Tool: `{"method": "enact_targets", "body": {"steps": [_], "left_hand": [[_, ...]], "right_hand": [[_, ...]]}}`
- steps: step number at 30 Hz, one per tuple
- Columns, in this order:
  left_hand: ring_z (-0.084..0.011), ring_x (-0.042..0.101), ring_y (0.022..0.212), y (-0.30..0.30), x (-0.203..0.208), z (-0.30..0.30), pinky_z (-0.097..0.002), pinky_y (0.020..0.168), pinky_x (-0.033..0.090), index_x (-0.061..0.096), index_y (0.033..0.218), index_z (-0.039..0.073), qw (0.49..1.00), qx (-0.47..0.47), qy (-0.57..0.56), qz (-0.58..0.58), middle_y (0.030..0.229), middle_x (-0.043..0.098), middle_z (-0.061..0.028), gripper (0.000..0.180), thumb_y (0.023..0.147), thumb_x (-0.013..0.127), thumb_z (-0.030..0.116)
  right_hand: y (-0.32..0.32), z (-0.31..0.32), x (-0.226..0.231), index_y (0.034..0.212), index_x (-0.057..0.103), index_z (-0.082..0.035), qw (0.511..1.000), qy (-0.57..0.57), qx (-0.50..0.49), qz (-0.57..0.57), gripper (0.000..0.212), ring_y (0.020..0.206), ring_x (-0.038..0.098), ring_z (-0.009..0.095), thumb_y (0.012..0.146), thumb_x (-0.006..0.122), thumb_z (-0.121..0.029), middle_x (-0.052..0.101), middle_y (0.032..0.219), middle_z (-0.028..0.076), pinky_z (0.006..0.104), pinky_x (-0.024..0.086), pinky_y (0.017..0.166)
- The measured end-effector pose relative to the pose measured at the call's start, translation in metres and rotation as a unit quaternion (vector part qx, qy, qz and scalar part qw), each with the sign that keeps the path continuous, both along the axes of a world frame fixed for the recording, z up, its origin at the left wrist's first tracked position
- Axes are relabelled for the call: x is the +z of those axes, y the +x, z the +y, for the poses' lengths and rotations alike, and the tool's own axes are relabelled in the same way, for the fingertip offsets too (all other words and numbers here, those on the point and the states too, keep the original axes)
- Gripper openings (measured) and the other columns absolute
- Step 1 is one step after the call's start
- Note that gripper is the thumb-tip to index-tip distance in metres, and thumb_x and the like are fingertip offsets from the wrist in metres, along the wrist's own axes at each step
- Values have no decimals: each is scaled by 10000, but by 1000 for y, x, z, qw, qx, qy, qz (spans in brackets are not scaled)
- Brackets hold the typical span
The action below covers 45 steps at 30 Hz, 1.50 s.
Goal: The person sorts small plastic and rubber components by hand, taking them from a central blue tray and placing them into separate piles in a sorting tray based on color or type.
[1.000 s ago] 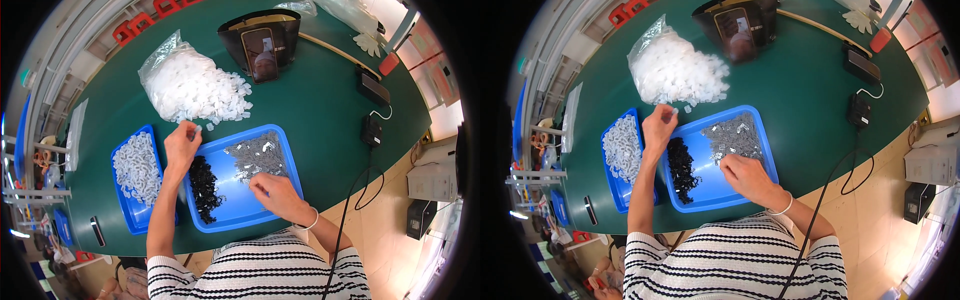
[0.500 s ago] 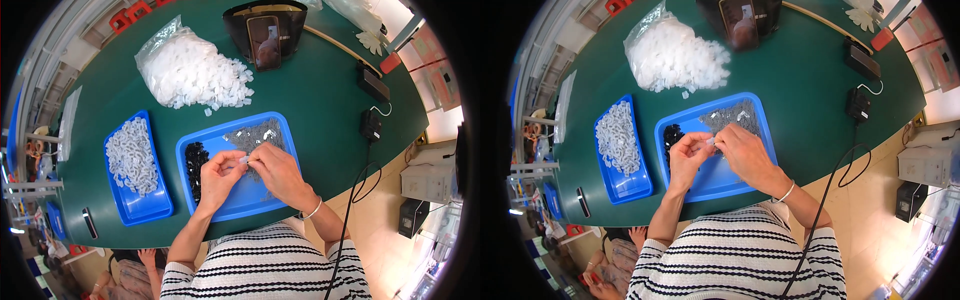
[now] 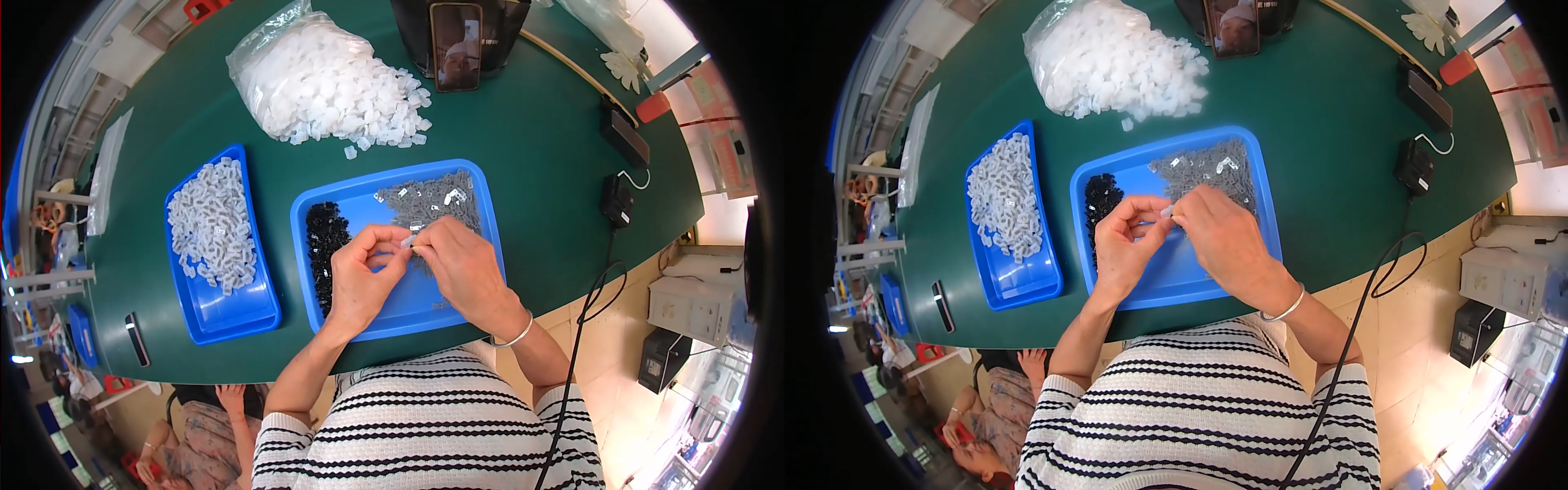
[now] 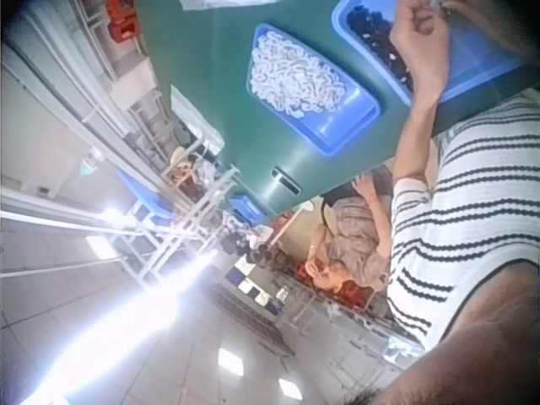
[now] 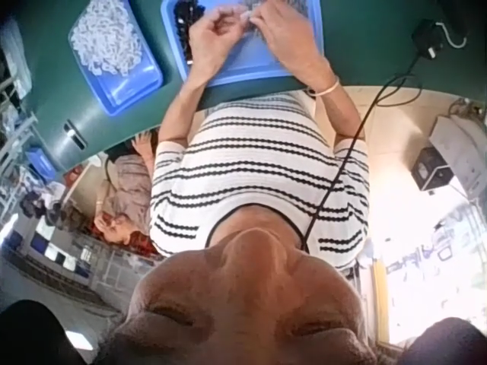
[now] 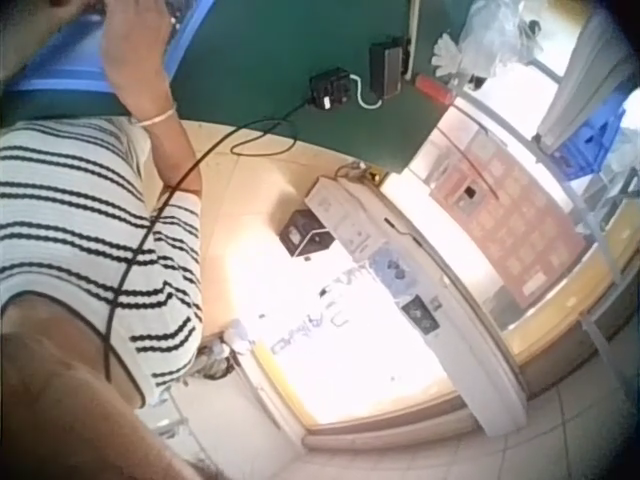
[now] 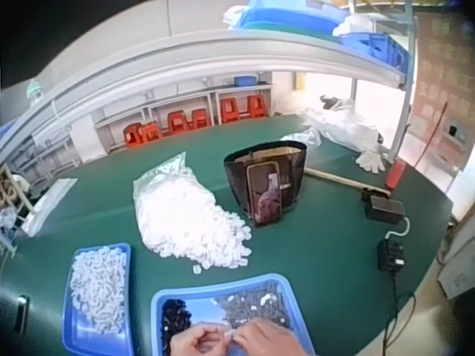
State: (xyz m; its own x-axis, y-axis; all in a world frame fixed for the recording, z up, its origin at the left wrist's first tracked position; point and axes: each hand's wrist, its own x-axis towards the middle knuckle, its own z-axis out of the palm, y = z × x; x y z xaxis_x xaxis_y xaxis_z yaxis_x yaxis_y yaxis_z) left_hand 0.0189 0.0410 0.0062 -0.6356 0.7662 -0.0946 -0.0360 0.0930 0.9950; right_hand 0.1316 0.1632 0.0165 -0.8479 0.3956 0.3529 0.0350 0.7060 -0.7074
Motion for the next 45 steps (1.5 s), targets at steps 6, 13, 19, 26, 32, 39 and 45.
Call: {"method": "enact_targets", "body": {"steps": [6,13,19,26,32,39,45], "left_hand": [[-122,655,822,3,4,-5,-267,757,560,647,1015,-31,996,-13,-45,78,940,686,-94,208,809,677,-34],[-119,654,821,2,7,-8,-264,756,559,643,1006,-35,997,-21,-38,64,931,687,-91,198,810,672,-38],[-90,621,829,0,15,-10,-236,761,535,632,982,-38,996,-44,-51,49,936,659,-59,169,820,680,-45],[-89,633,818,-5,4,-14,-233,741,548,645,977,-38,998,-47,-23,-18,918,668,-57,159,819,650,-53],[-117,653,864,-9,10,-20,-210,761,539,610,1017,-57,991,-97,-40,-78,941,665,-97,188,834,635,-95],[-118,658,839,-11,12,-25,-216,752,540,636,986,-50,986,-125,-65,-91,946,680,-104,144,845,641,-76],[-110,665,786,-14,4,-17,-211,721,533,644,973,-30,979,-81,-23,-186,893,689,-80,105,868,643,-24]], "right_hand": [[3,-4,1,875,540,-39,998,60,2,-6,122,753,590,279,793,619,4,549,820,93,362,501,614],[4,-11,8,870,548,-40,996,86,-10,-36,92,734,596,268,824,626,-18,558,819,93,348,501,595],[7,-17,12,869,545,-41,988,140,-13,-70,104,733,599,246,820,636,-38,560,827,80,329,511,585],[7,-14,10,851,536,-37,993,113,-7,-38,132,767,624,227,822,663,-57,595,868,77,315,527,611],[10,-11,6,931,480,-32,998,55,43,-4,186,726,631,256,816,625,-38,583,807,102,333,537,570],[8,1,15,970,484,-18,988,-80,99,-87,236,680,645,220,820,666,-6,617,791,96,304,524,585],[3,-2,7,1070,506,-5,930,-350,74,-85,248,745,608,108,860,633,28,598,865,57,242,511,654]]}}
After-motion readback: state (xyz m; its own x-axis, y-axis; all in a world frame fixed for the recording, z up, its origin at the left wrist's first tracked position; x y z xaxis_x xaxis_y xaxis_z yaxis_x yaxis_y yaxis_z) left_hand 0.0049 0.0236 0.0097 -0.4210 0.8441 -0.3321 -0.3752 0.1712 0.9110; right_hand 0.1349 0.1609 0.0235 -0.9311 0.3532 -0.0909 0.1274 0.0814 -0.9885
